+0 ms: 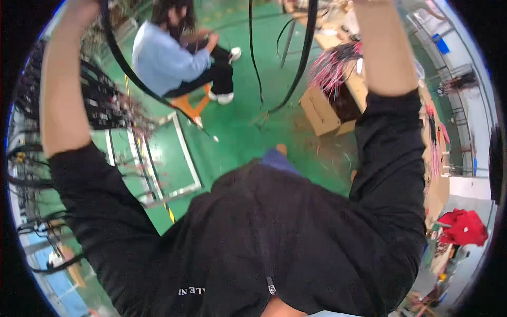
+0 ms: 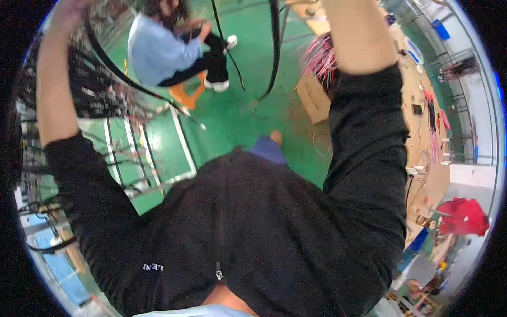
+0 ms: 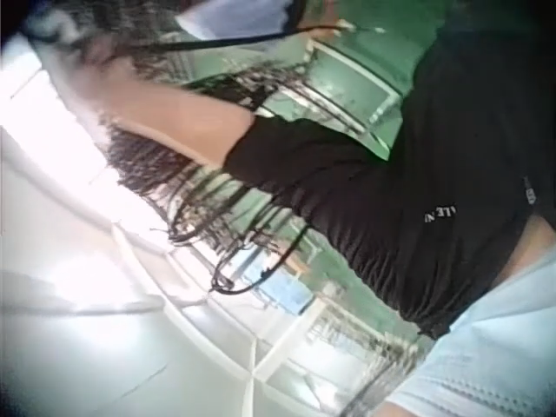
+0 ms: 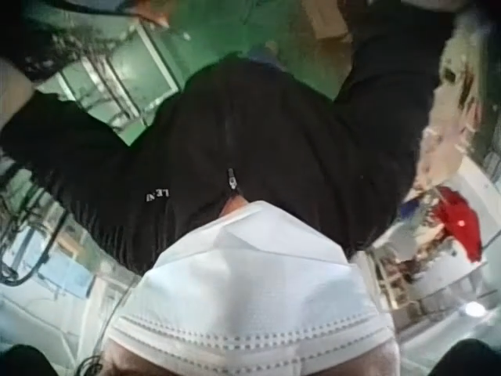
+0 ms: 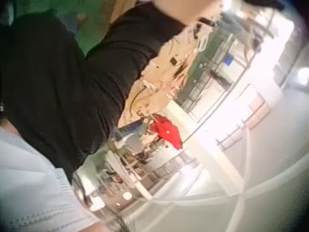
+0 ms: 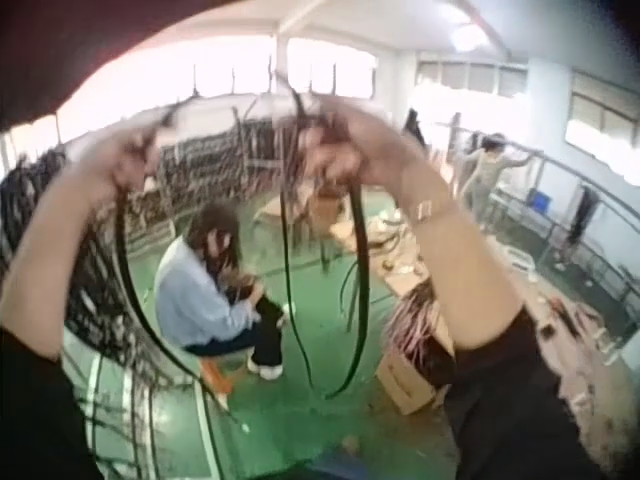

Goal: Measuring, aligning, and bundle-taping colored wires for a wire harness assembly.

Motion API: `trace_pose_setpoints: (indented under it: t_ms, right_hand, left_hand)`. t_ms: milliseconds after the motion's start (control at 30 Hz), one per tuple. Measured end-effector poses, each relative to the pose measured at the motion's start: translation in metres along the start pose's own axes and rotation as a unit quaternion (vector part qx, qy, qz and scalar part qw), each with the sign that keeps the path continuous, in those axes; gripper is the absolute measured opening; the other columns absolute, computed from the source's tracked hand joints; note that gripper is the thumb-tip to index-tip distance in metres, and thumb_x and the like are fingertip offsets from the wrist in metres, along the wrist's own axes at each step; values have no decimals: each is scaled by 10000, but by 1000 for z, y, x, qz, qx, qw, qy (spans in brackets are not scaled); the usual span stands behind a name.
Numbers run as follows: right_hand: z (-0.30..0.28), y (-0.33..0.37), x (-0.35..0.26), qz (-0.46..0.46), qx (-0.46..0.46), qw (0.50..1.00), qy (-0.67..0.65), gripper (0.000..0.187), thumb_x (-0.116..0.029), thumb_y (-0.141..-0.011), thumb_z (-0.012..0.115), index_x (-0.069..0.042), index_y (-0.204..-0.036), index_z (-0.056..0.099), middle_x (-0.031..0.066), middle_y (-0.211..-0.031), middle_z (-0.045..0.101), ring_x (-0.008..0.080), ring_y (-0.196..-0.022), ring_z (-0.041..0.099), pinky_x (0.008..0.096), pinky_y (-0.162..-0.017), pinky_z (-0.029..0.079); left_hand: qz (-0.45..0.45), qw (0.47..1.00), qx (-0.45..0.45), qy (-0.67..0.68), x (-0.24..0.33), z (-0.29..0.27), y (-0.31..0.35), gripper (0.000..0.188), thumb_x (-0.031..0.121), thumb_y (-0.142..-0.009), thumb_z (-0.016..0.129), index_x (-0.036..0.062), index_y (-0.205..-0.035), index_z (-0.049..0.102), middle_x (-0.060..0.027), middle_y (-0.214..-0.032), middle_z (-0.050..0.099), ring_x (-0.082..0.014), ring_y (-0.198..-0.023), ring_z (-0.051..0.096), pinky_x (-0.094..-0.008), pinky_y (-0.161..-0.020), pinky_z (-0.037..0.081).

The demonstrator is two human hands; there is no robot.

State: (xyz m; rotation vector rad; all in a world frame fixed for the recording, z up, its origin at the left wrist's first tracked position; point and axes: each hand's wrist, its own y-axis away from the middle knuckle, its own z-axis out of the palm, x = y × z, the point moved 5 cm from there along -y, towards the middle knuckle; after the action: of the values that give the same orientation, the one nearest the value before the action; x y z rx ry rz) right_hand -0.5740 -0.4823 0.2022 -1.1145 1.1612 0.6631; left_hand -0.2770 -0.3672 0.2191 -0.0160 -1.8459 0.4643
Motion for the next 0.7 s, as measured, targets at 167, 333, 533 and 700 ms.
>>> trace_pose_setpoints:
  t_ms: [167,333,533,700]
  right_hand:
    - [48,72,37,-8,-47,999,-9,448,-290,-1014,392,90,-1186,556,97,-818,639,189,-632,645,269,-568,528]
    - [74,116,47,22,-57,992,-112,430,-269,-1034,364,114,-1179,496,265,-902,667,379,-841,697,433,-759,578]
    - [60,122,56,-5,-10,993,-121,369,-258,-1042,388,72,-1163,499,252,-978,660,385,-922,686,440,-803,575]
    - [43,123,62,8,29,997,-68,358,-268,-1034,422,50,-1180,502,218,-984,666,352,-918,693,431,-812,575]
  left_hand:
    - [-59,976,-157,142,-48,83,11,279,208,-979,549,20,-1170,626,24,-757,577,-67,-623,462,-214,-548,370]
    - [-51,950,-267,156,-79,173,-11,330,225,-987,529,-16,-1195,614,-2,-785,583,-117,-688,548,-238,-646,456]
    - [-87,900,-367,218,-113,256,-28,378,250,-981,526,-48,-1203,596,-83,-1036,647,-148,-917,610,-283,-858,479]
    - [-50,893,-386,227,-114,285,-31,384,287,-987,527,2,-1234,595,-78,-1147,651,-145,-1000,620,-297,-906,461]
